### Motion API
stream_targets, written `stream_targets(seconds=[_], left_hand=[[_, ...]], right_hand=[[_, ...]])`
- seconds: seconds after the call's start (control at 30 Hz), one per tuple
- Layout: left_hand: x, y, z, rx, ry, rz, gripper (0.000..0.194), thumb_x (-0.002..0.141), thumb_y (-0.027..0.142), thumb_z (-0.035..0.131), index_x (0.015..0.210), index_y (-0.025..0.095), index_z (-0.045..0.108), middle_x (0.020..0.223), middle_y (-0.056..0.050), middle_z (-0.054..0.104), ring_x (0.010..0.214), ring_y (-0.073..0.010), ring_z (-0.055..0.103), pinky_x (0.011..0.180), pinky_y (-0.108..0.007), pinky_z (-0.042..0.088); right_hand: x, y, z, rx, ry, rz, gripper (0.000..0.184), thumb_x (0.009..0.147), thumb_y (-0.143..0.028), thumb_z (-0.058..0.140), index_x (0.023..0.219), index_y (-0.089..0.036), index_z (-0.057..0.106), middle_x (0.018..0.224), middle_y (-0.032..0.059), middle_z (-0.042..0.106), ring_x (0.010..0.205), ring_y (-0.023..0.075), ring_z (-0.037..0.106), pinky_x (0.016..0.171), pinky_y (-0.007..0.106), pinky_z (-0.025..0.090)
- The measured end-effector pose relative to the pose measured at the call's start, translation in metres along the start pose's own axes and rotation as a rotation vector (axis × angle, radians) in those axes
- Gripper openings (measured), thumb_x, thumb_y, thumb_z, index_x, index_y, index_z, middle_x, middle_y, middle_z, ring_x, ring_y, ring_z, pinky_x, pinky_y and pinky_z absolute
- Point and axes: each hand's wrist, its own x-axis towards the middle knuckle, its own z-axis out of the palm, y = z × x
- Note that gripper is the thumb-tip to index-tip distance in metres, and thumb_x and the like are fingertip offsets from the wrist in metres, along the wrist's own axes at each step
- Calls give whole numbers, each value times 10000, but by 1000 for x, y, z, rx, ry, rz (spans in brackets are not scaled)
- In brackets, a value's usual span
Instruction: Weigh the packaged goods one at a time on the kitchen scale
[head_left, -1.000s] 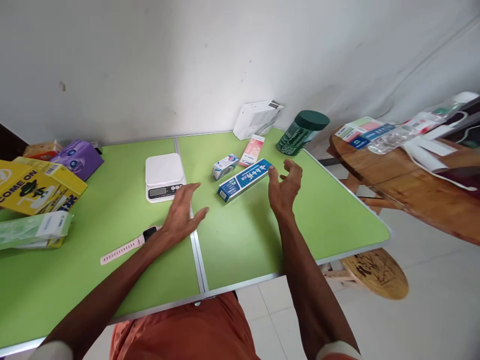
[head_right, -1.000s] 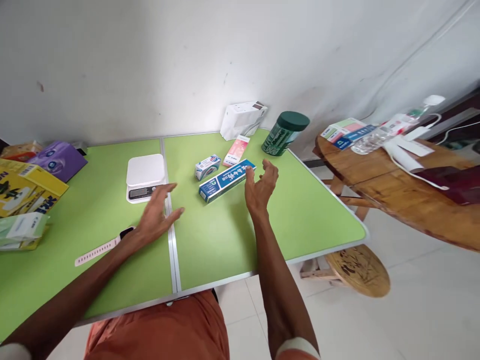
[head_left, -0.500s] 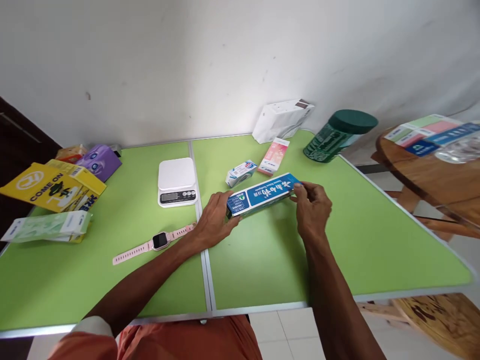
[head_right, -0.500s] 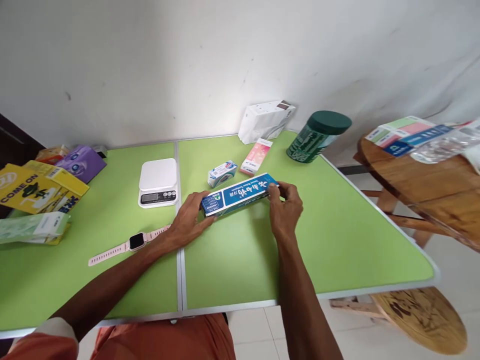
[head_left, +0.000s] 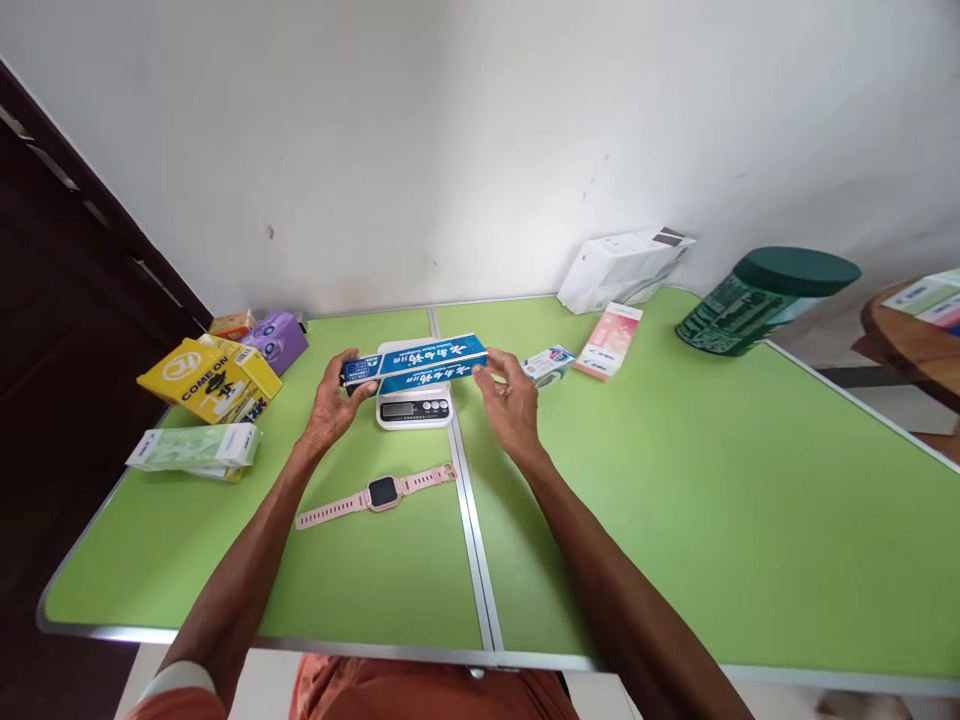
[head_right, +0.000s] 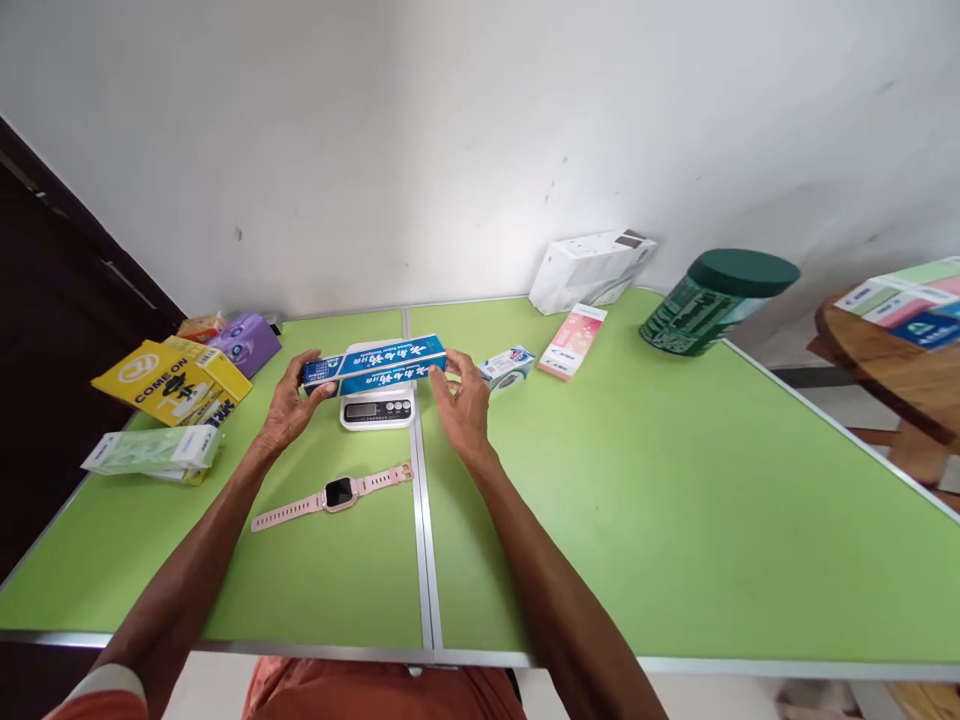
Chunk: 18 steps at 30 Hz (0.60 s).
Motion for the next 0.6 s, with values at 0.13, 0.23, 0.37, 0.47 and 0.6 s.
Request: stream_targets(seconds=[0.13, 0.23, 0.37, 0.47, 0.6], left_hand=[[1, -27, -1, -9, -23, -37, 868, 874, 798, 821, 1485, 215, 623, 1533, -203, 698, 1402, -400, 705, 1246, -608, 564], [-4, -35, 6, -7, -10, -11, 963, 878, 827, 817, 1568, 204, 566, 1602, -231, 640, 1504, -419, 641, 1308, -620, 505], [-13, -41, 19, -79, 96, -50, 1229, 817, 928, 810, 1732, 233, 373, 1746, -278, 477, 1622, -456, 527, 1317, -631, 489], [-15, -47, 23, -179, 123, -165, 1313, 772, 1019, 755, 1739, 230, 347, 1742, -287, 474, 1602, -466, 547, 1293, -619, 519], [-15, -50, 19, -240, 140, -249, 1267, 776, 1063, 693, 1682, 217, 432, 1671, -267, 566, 1572, -458, 586, 1285, -605, 536]], right_hand=[[-4, 15, 12, -12, -48, -3, 570, 976, -675, 709, 1324, -224, 729, 1386, 187, 798, 1317, 383, 743, 972, 565, 695], [-11, 28, 15, -58, -31, -31, 567, 1017, -662, 677, 1387, -233, 707, 1458, 184, 759, 1339, 361, 726, 980, 543, 694], [-17, 41, 18, -106, -20, -32, 647, 1038, -709, 645, 1474, -233, 682, 1485, 199, 739, 1320, 364, 730, 1006, 562, 686], [-17, 48, 17, -103, -21, 14, 716, 1048, -768, 599, 1499, -218, 678, 1486, 221, 746, 1291, 372, 745, 1067, 602, 662], [-16, 51, 12, -94, -34, 82, 872, 1025, -881, 525, 1500, -165, 674, 1393, 255, 780, 1242, 391, 766, 1125, 637, 632]])
